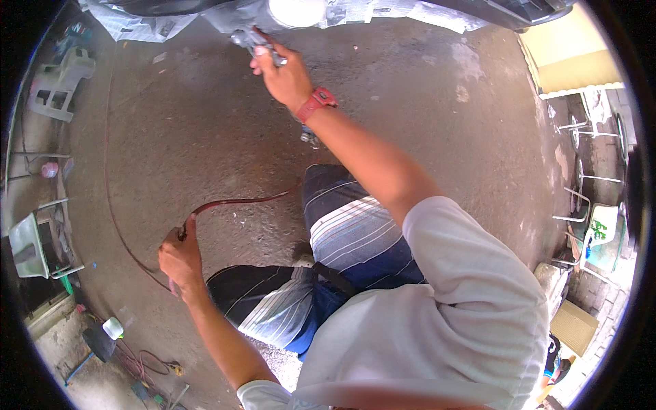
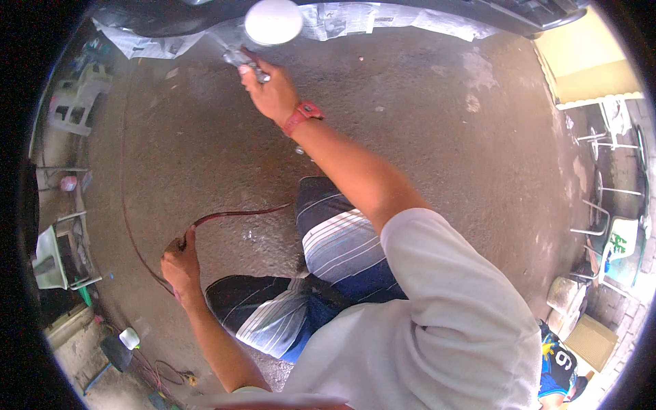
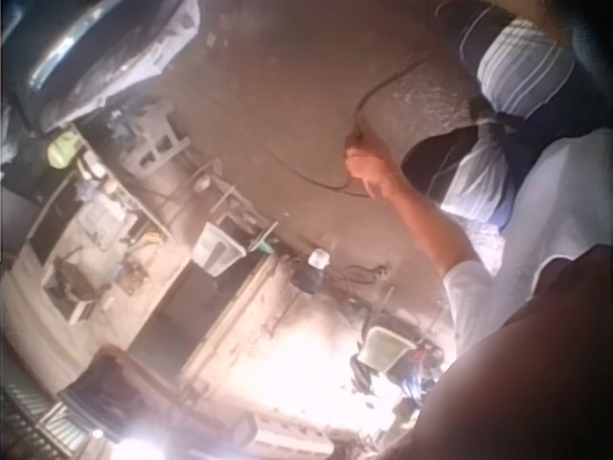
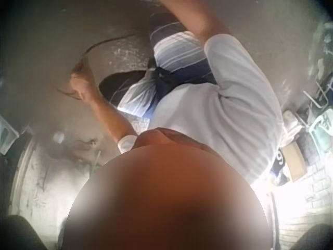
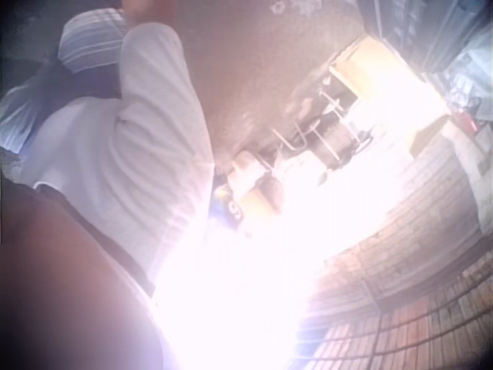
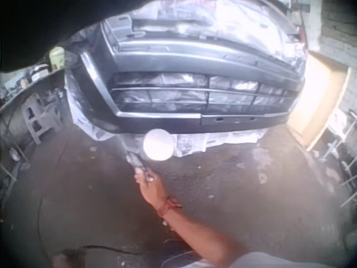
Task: The person uses a spray gun to apply paint to a car bumper that is masked with newspaper and plastic. They move around the bumper to cover different areas, briefly refill the spray gun from a paint can, and continue spraying until the end of the clip.
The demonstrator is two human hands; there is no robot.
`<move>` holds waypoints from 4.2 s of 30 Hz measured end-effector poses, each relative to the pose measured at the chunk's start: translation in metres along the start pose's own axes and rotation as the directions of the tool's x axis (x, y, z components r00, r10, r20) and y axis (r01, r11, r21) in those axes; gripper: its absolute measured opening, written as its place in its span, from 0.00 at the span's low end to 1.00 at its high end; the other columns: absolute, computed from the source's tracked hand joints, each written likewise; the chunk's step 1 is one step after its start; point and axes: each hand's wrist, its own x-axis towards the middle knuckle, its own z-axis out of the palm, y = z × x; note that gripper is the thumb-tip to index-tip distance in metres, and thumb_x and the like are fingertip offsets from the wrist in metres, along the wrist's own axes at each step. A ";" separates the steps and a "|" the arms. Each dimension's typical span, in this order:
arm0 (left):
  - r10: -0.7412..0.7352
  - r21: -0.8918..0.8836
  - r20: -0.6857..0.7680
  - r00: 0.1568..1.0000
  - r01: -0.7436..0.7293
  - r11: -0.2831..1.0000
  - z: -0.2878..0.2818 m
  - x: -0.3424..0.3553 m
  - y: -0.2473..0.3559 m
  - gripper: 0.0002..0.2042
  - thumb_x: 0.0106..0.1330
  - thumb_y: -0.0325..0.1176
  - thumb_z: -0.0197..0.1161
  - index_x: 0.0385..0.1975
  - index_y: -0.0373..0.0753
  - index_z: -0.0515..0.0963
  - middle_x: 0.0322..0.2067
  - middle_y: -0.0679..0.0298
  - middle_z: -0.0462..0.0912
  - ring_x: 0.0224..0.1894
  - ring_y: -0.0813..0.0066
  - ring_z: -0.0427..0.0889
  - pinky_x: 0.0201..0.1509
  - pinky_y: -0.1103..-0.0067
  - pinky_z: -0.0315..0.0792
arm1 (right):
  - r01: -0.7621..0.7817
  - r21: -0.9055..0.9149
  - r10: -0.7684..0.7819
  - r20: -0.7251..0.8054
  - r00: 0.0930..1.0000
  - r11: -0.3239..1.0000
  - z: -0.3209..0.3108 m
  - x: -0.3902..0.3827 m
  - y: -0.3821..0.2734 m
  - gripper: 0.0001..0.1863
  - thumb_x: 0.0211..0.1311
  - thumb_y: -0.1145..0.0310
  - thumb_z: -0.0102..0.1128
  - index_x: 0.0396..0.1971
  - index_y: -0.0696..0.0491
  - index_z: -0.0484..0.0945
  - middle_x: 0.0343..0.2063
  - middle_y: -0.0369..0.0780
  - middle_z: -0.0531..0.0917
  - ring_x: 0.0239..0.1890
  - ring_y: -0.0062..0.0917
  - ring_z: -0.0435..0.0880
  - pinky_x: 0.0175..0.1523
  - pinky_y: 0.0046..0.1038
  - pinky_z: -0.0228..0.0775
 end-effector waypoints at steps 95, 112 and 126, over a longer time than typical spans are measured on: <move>-0.035 -0.378 0.255 0.966 0.133 0.916 -0.179 0.063 0.173 0.40 0.76 0.66 0.60 0.36 0.21 0.86 0.28 0.43 0.85 0.26 0.52 0.75 0.37 0.54 0.71 | -0.139 0.282 0.302 -0.940 0.155 0.949 -0.570 -0.002 -0.187 0.35 0.86 0.38 0.35 0.58 0.55 0.78 0.39 0.42 0.89 0.36 0.24 0.90 0.26 0.26 0.72; -0.466 -0.257 0.705 0.534 0.806 0.533 -0.389 -0.082 0.429 0.42 0.68 0.72 0.65 0.43 0.24 0.85 0.39 0.52 0.86 0.41 0.58 0.82 0.46 0.56 0.77 | -0.299 0.117 0.300 -0.656 0.693 0.947 -0.711 0.089 -0.553 0.28 0.86 0.49 0.51 0.64 0.60 0.80 0.38 0.38 0.90 0.39 0.21 0.88 0.38 0.29 0.80; -0.342 -0.159 0.865 0.367 0.848 0.506 -0.430 -0.371 0.553 0.37 0.70 0.74 0.61 0.17 0.42 0.76 0.16 0.66 0.72 0.19 0.71 0.71 0.25 0.67 0.66 | -0.567 -0.059 0.569 0.021 0.822 0.822 -0.809 0.161 -0.572 0.35 0.82 0.36 0.49 0.51 0.56 0.87 0.25 0.35 0.88 0.26 0.17 0.86 0.25 0.28 0.75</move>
